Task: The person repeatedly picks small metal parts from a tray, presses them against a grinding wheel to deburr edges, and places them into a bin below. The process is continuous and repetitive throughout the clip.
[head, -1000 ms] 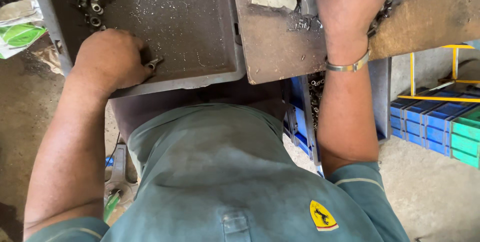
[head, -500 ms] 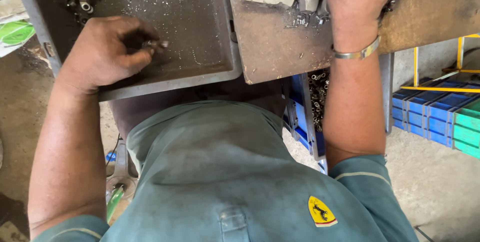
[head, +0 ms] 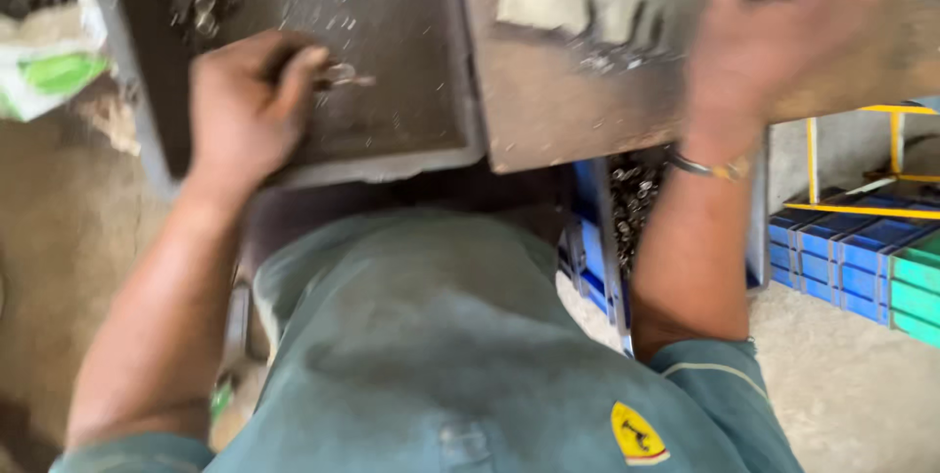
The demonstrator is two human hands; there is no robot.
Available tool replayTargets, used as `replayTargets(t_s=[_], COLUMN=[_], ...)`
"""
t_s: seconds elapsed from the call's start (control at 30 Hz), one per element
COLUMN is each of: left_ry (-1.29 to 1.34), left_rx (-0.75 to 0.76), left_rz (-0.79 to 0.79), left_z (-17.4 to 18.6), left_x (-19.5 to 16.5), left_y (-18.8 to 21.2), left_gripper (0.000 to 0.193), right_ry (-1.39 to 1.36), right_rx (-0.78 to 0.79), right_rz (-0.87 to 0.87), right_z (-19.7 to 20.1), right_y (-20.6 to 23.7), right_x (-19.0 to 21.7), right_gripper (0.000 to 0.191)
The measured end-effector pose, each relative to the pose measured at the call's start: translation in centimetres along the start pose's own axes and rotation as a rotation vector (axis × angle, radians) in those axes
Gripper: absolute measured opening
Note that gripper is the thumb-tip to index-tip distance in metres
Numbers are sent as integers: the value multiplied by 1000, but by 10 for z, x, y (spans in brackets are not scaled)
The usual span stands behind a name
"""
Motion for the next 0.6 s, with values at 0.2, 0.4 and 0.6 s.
replayTargets(t_s=[0.2,0.4,0.6], left_ry=[273,608,-47], left_rx=[207,384,165], left_rz=[-307,-204,-442], left_z=[-60,-76,-36], left_x=[-62,-48,-83], left_y=[-7,-45,-30], left_gripper=[21,18,41], right_ry=[-939,-1237,-684], right_rx=[526,533,365], right_rz=[68,1,235], right_z=[26,28,44], right_y=[43,19,5], right_x=[104,141,128], right_gripper=[42,45,33])
Point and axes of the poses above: each hand's wrist, its own y-axis away from the middle knuckle, its own z-axis out of the back of the hand, x = y × z, the point moved 10 cm from there along -y, towards the middle knuckle, and after that the axes turned 8 degrees about y, right-handed, at the moved point
